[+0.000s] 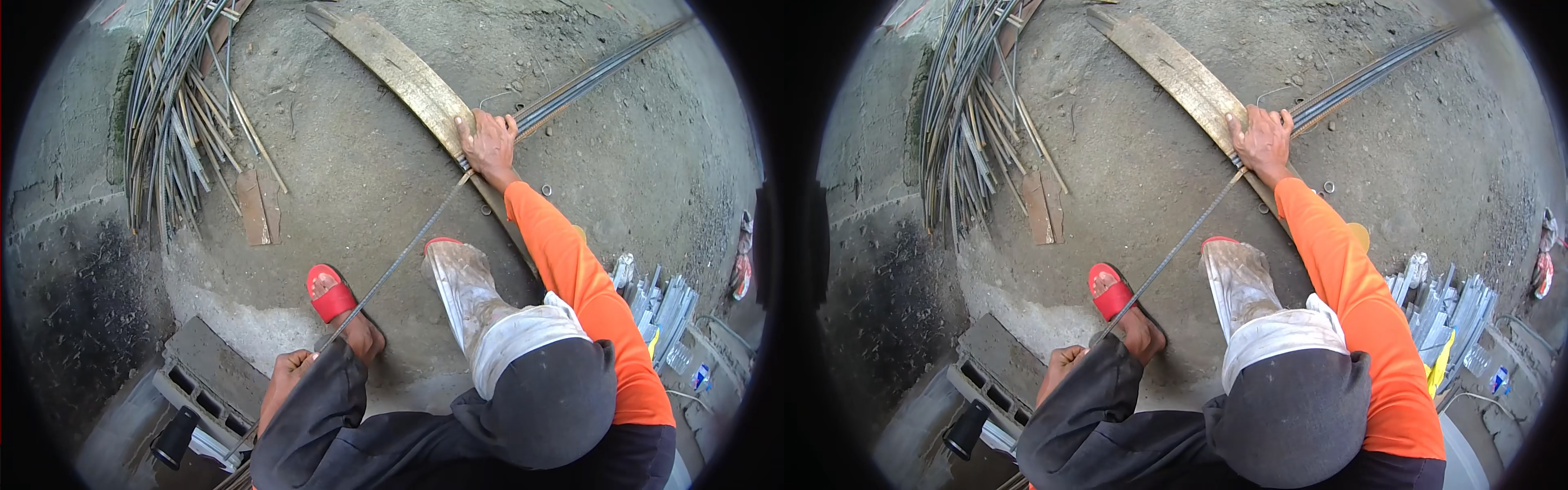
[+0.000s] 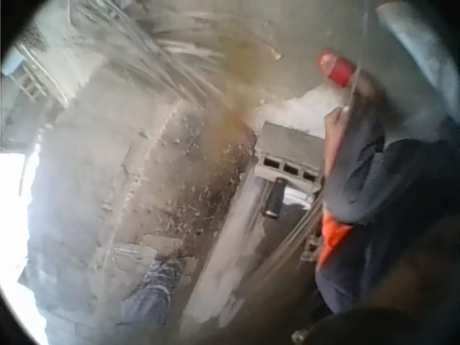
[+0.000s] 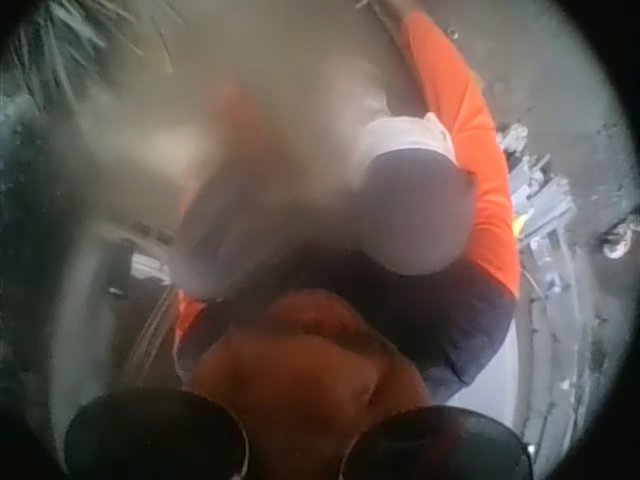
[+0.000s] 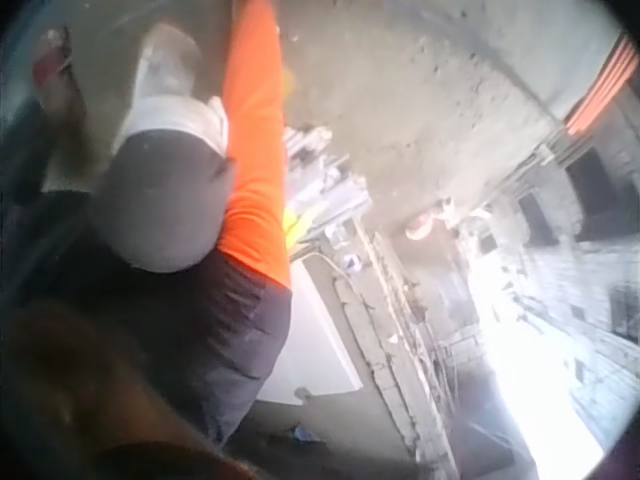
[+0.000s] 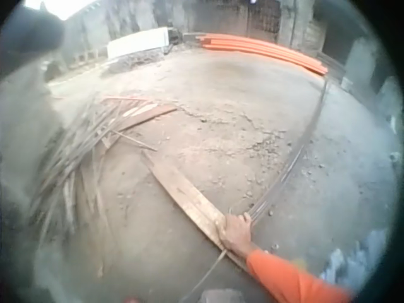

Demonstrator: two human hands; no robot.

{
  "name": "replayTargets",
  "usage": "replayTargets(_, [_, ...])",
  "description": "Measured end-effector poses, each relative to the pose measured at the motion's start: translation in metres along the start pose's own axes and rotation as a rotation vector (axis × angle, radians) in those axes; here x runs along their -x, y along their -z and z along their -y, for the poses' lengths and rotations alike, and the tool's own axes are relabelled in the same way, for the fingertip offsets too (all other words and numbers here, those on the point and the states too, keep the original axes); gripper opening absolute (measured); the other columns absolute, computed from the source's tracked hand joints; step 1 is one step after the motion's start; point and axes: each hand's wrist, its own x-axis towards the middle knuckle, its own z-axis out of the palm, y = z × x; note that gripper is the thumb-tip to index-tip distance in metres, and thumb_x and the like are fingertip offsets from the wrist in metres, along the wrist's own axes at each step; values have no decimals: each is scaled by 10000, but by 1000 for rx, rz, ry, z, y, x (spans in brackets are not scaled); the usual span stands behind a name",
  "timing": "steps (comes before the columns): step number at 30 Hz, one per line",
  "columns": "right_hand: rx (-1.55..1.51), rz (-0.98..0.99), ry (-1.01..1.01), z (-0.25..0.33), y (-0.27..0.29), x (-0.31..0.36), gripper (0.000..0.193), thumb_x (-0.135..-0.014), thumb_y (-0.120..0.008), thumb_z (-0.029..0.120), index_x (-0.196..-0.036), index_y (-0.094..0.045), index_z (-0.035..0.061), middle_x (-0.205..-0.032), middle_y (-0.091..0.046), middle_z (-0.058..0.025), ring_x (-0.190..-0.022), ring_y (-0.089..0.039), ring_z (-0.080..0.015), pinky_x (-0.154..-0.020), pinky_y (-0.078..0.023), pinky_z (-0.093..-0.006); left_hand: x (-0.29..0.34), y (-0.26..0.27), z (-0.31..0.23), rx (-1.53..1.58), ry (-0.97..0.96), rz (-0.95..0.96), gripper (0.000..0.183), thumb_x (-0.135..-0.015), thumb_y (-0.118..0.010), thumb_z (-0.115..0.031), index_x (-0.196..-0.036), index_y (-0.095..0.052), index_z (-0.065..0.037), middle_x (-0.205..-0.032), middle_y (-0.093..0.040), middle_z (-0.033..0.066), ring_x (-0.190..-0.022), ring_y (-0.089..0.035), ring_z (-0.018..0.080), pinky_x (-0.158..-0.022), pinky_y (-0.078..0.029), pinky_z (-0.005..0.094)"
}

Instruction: The person uses an angle grinder to cut a bundle of steel rods on a construction site. After cutting, they separate the rods and arrange them on the ground.

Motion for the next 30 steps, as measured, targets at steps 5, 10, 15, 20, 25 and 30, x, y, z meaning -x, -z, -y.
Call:
replayTargets(5, [46, 43, 3, 0, 4, -1, 617, -1045, -508, 561, -1279, -677, 16, -1122, -733, -171, -1121, -630, -325, -1193, -244, -516, -102, -23, 119, 287, -153, 118, 347, -1053, -690, -276, -891, -709, 29, -735, -641, -21, -676, -519, 58, -601, -429, 277])
replayTargets(10, [61, 38, -11, -7, 1, 6, 629, -1046, -500, 568, -1284, -680, 15, -1140, -731, -178, -1133, -629, -322, -1194, -247, -514, -136, -16, 84, 13, -245, -153, 329, -1025, -727, -270, -925, -724, 43, -728, -648, -4, -672, -528, 78, -616, -443, 291])
replayTargets(15, [65, 46, -30, -4, 2, 0, 621, -1045, -488, 582, -1223, -689, 22, -1166, -733, -161, -1162, -620, -322, -1213, -229, -522, -112, 20, 31, -276, -313, -406, 360, -980, -774, -298, -916, -728, 53, -716, -643, 35, -679, -529, 97, -632, -451, 308])
replayTargets(20, [64, 66, -48, 4, 1, -5, 616, -1047, -475, 585, -1174, -700, 26, -1161, -732, -166, -1161, -620, -327, -1210, -233, -528, -145, 53, 19, -427, -446, -430, 382, -982, -765, -307, -895, -690, 57, -667, -539, 58, -669, -491, 120, -612, -439, 339])
replayTargets(25, [97, 110, -47, 7, 3, -7, 615, -1048, -476, 581, -1181, -698, 23, -1163, -731, -169, -1163, -619, -326, -1199, -239, -532, -171, 46, 30, -428, -510, -465, 434, -981, -760, -353, -896, -675, 64, -678, -544, 111, -673, -500, 151, -615, -443, 355])
replayTargets(30, [59, -11, 38, -6, -4, -6, 598, -1050, -487, 569, -1178, -693, 22, -1142, -727, -162, -1134, -615, -324, -1191, -244, -538, -119, 28, 32, -452, -529, -632, 361, -922, -805, -311, -887, -706, 35, -786, -679, 199, -739, -642, 360, -693, -486, 454])
